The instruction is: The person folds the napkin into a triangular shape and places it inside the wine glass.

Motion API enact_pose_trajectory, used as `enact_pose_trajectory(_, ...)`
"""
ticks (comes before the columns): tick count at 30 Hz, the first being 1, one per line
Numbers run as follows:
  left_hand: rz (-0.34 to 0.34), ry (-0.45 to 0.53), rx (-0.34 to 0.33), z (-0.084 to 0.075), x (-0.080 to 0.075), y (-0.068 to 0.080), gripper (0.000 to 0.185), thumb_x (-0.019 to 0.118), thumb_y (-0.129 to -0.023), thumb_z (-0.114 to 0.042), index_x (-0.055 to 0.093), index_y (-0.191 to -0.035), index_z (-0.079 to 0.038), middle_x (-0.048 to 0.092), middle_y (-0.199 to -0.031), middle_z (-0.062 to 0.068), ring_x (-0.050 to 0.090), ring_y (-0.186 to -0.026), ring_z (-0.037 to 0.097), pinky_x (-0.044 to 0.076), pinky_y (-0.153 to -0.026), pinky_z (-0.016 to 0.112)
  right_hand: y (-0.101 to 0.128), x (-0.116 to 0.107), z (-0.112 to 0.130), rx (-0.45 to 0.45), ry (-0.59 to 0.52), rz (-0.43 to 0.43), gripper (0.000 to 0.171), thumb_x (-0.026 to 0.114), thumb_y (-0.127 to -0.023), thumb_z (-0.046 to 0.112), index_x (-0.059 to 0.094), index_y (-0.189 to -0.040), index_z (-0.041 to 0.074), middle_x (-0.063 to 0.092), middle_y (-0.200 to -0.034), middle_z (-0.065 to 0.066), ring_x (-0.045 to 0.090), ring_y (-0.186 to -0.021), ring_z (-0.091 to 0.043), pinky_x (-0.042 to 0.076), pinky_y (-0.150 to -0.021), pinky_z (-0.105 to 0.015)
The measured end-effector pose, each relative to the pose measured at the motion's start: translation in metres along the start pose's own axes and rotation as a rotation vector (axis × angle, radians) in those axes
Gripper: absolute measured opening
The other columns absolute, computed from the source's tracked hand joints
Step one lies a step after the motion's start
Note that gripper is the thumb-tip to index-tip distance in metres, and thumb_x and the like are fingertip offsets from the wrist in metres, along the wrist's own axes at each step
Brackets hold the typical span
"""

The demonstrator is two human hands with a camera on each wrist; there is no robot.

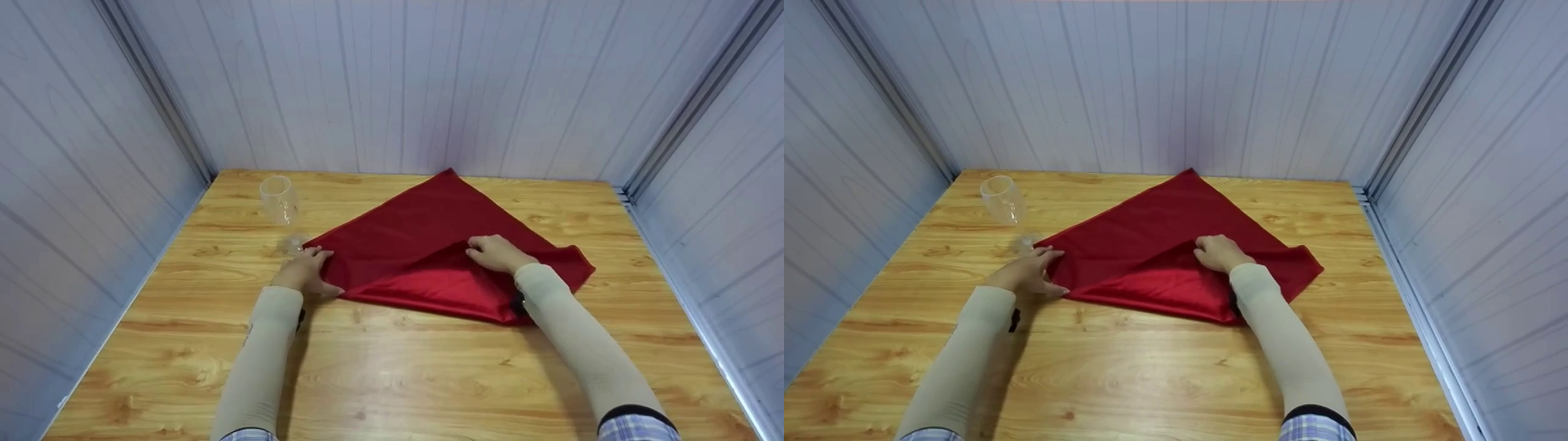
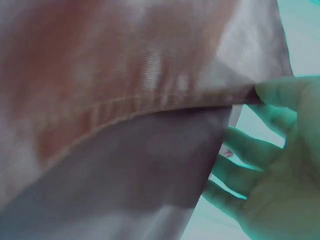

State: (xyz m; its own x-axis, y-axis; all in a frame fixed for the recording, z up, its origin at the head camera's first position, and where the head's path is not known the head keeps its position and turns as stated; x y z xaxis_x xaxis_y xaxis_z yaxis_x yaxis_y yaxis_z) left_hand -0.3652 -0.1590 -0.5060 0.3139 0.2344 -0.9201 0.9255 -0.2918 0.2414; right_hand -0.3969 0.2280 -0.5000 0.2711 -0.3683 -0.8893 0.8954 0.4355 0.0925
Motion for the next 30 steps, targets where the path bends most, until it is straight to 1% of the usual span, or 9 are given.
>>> enact_pose_trajectory(4, 0.003, 0.003, -0.003, 0.000, 0.001, 0.002, 0.098, 0.082, -0.079, -0.052, 0.038, -0.155, -0.009, 0.030, -0.159, 0.022, 0.029, -0.143, 0.044, 0.028, -0.110, 0.062, -0.004, 0.005, -0.001, -0.008, -0.005, 0.049, 0.020, 0.050, -0.105, 0.018, 0.053, -0.088, 0.006, 0.053, -0.081, -0.011, 0.049, -0.077, -0.026, 0.039, -0.074, -0.042)
enact_pose_trajectory(6, 0.000, 0.002, 0.000, 0.000, 0.000, 0.002, 0.098, 0.082, -0.079, -0.053, 0.038, -0.154, -0.009, 0.030, -0.158, 0.022, 0.029, -0.143, 0.045, 0.028, -0.110, 0.062, -0.003, 0.006, -0.002, -0.015, -0.011, 0.063, 0.020, 0.049, -0.105, 0.019, 0.055, -0.092, 0.004, 0.062, -0.102, -0.020, 0.058, -0.100, -0.034, 0.044, -0.087, -0.047)
enact_pose_trajectory(9, -0.002, -0.007, 0.001, 0.000, -0.002, 0.002, 0.099, 0.081, -0.078, -0.054, 0.038, -0.154, -0.008, 0.030, -0.158, 0.023, 0.030, -0.143, 0.046, 0.028, -0.110, 0.063, -0.001, 0.007, -0.003, -0.027, -0.022, 0.077, 0.020, 0.049, -0.105, 0.018, 0.056, -0.096, 0.002, 0.054, -0.135, -0.030, 0.041, -0.137, -0.043, 0.034, -0.108, -0.055)
enact_pose_trajectory(12, 0.001, -0.010, -0.003, 0.000, -0.002, 0.001, 0.099, 0.081, -0.078, -0.054, 0.038, -0.154, -0.008, 0.030, -0.158, 0.023, 0.029, -0.143, 0.046, 0.028, -0.110, 0.064, 0.001, 0.007, -0.004, -0.025, -0.033, 0.094, 0.023, 0.048, -0.105, 0.019, 0.057, -0.101, -0.001, 0.046, -0.145, -0.031, 0.030, -0.144, -0.043, 0.029, -0.112, -0.055)
enact_pose_trajectory(15, 0.010, -0.010, -0.004, 0.000, -0.001, 0.001, 0.099, 0.081, -0.078, -0.054, 0.037, -0.154, -0.008, 0.029, -0.158, 0.024, 0.029, -0.143, 0.046, 0.027, -0.109, 0.065, 0.003, 0.007, -0.005, -0.024, -0.020, 0.118, 0.027, 0.048, -0.105, 0.021, 0.060, -0.111, -0.003, 0.044, -0.146, -0.030, 0.032, -0.142, -0.042, 0.031, -0.112, -0.054)
enact_pose_trajectory(20, 0.012, -0.028, -0.004, -0.002, -0.001, 0.003, 0.098, 0.081, -0.079, -0.052, 0.038, -0.154, -0.008, 0.030, -0.158, 0.024, 0.029, -0.143, 0.045, 0.027, -0.109, 0.065, 0.007, 0.004, -0.004, -0.023, -0.015, 0.140, 0.023, 0.048, -0.105, 0.022, 0.058, -0.097, 0.003, 0.048, -0.143, -0.029, 0.042, -0.137, -0.040, 0.039, -0.096, -0.045)
enact_pose_trajectory(24, 0.020, -0.046, -0.008, -0.005, -0.003, 0.006, 0.097, 0.082, -0.078, -0.051, 0.038, -0.154, -0.008, 0.031, -0.157, 0.024, 0.033, -0.141, 0.046, 0.032, -0.108, 0.062, 0.010, 0.002, 0.000, -0.028, -0.005, 0.145, 0.022, 0.051, -0.105, 0.022, 0.050, -0.087, 0.009, 0.064, -0.105, -0.020, 0.060, -0.099, -0.030, 0.037, -0.078, -0.041)
enact_pose_trajectory(27, 0.023, -0.065, -0.013, -0.007, -0.004, 0.009, 0.098, 0.082, -0.077, -0.052, 0.039, -0.153, -0.008, 0.032, -0.157, 0.023, 0.036, -0.139, 0.046, 0.034, -0.107, 0.062, 0.011, 0.001, 0.002, -0.028, -0.001, 0.154, 0.023, 0.052, -0.105, 0.021, 0.049, -0.084, 0.011, 0.043, -0.074, -0.004, 0.040, -0.069, -0.020, 0.034, -0.070, -0.038)
enact_pose_trajectory(30, 0.021, -0.078, -0.016, -0.009, -0.003, 0.014, 0.098, 0.082, -0.077, -0.053, 0.040, -0.153, -0.008, 0.034, -0.156, 0.023, 0.035, -0.140, 0.046, 0.031, -0.107, 0.064, 0.011, 0.001, 0.003, -0.028, -0.002, 0.169, 0.025, 0.052, -0.105, 0.022, 0.049, -0.082, 0.012, 0.039, -0.071, 0.001, 0.037, -0.066, -0.015, 0.033, -0.069, -0.036)
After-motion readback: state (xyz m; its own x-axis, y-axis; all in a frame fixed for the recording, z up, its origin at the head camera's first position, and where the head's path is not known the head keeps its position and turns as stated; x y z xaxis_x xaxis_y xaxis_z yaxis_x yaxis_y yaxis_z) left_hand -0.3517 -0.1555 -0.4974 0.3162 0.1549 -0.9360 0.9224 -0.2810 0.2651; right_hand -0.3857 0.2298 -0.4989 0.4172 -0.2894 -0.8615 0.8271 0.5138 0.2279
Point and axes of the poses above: each hand's wrist, its own y-axis away from the middle knuckle, its own x-axis out of the palm, z = x × y, the point moved 6 cm from there along -y, towards the middle knuckle
